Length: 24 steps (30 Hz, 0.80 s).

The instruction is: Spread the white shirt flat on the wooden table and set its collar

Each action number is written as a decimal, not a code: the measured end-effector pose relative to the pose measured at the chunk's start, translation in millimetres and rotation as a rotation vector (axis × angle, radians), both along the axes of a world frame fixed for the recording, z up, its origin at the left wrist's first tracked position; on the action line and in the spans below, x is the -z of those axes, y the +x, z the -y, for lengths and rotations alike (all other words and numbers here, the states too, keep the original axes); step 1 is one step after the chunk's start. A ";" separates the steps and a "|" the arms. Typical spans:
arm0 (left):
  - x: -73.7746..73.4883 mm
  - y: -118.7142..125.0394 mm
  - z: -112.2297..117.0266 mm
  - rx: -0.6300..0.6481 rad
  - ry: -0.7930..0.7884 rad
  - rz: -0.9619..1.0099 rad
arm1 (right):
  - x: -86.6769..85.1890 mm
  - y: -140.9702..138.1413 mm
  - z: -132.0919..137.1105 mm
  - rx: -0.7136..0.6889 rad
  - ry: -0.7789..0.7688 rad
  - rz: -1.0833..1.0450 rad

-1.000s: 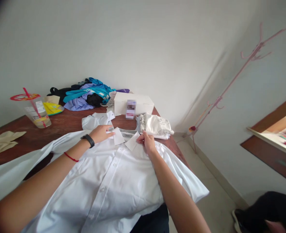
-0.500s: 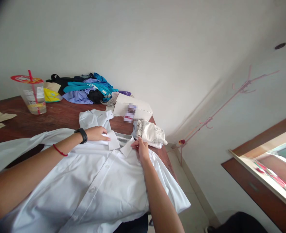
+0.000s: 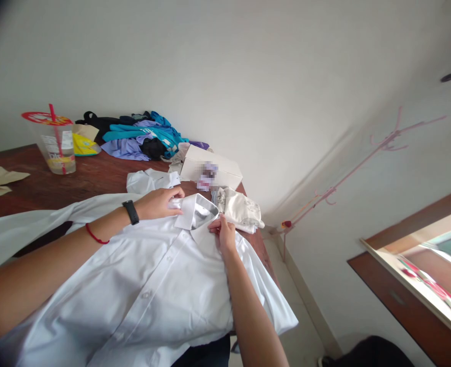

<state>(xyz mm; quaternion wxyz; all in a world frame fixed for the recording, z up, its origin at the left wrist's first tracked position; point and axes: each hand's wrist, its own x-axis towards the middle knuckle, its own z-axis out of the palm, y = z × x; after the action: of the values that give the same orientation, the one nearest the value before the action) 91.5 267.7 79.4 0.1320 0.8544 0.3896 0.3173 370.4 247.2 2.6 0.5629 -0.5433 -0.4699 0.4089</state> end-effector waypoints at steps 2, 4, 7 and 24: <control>-6.5 0.1 6.1 -0.065 0.071 -0.052 | -3.5 0.7 3.6 0.027 0.069 0.052; -12.8 0.2 11.6 -0.131 0.131 -0.100 | -8.0 1.9 8.1 0.068 0.169 0.152; -18.9 0.2 15.5 -0.195 0.183 -0.145 | -14.8 3.6 14.0 0.119 0.303 0.302; -34.6 -43.6 -2.7 0.046 -0.225 -0.165 | -5.4 10.3 8.4 -0.129 0.335 0.525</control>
<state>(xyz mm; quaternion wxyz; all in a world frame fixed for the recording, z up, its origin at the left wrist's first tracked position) 47.9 270.4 114.0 0.2019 0.8660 0.4127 0.1973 380.8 238.8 8.1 0.4769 -0.4992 -0.6935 0.2062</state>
